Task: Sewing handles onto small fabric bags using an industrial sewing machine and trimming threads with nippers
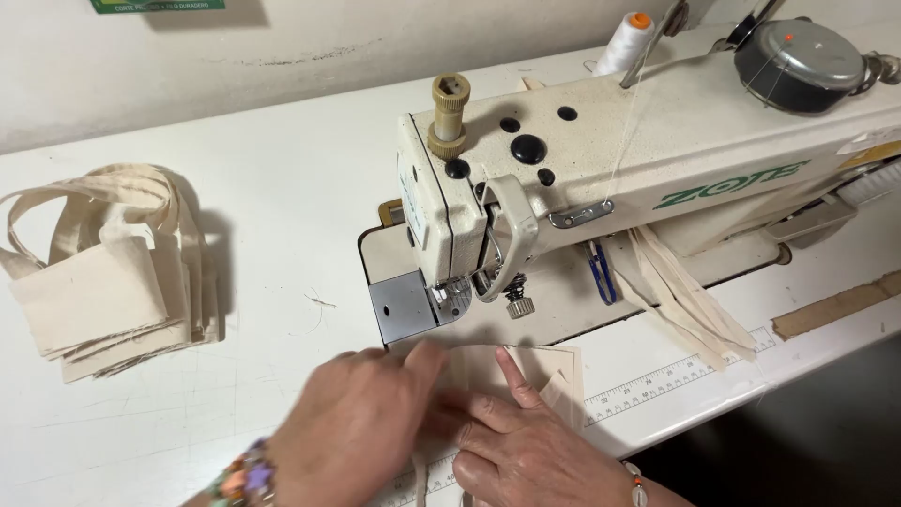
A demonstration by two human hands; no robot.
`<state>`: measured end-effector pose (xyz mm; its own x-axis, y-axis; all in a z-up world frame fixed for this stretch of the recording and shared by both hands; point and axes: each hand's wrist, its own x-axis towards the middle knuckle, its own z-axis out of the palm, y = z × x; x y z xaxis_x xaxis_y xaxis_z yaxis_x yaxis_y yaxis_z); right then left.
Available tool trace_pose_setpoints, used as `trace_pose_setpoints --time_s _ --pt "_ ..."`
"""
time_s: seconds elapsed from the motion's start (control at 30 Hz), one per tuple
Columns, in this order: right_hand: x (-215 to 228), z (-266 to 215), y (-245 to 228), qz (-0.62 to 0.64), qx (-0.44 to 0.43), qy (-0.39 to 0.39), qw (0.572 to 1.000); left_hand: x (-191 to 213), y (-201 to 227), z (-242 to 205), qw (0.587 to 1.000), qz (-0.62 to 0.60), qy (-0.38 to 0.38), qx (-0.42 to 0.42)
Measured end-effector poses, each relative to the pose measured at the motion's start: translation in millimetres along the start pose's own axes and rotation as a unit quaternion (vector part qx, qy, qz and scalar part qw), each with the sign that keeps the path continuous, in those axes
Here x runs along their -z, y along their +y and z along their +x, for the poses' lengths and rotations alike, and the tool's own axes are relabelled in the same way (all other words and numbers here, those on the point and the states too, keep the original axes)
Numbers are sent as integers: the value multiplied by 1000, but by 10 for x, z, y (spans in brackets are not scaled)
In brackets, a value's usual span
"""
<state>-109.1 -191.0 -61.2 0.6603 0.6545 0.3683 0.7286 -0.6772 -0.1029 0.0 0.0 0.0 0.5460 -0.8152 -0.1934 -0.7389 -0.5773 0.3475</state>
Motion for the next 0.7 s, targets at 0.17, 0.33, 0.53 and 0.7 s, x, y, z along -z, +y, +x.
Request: trace_pose_setpoints --time_s 0.17,0.33,0.53,0.7 --pt "84 76 -43 65 -24 -20 997 -331 136 372 939 -218 235 -123" --pt "126 -8 -65 72 -28 -13 997 -542 72 520 895 -216 337 -197" --pt "56 -469 -96 -159 -71 144 974 -581 178 515 907 -22 392 -150" --pt "128 -643 -51 -133 -107 118 978 -724 99 554 932 5 342 -123"
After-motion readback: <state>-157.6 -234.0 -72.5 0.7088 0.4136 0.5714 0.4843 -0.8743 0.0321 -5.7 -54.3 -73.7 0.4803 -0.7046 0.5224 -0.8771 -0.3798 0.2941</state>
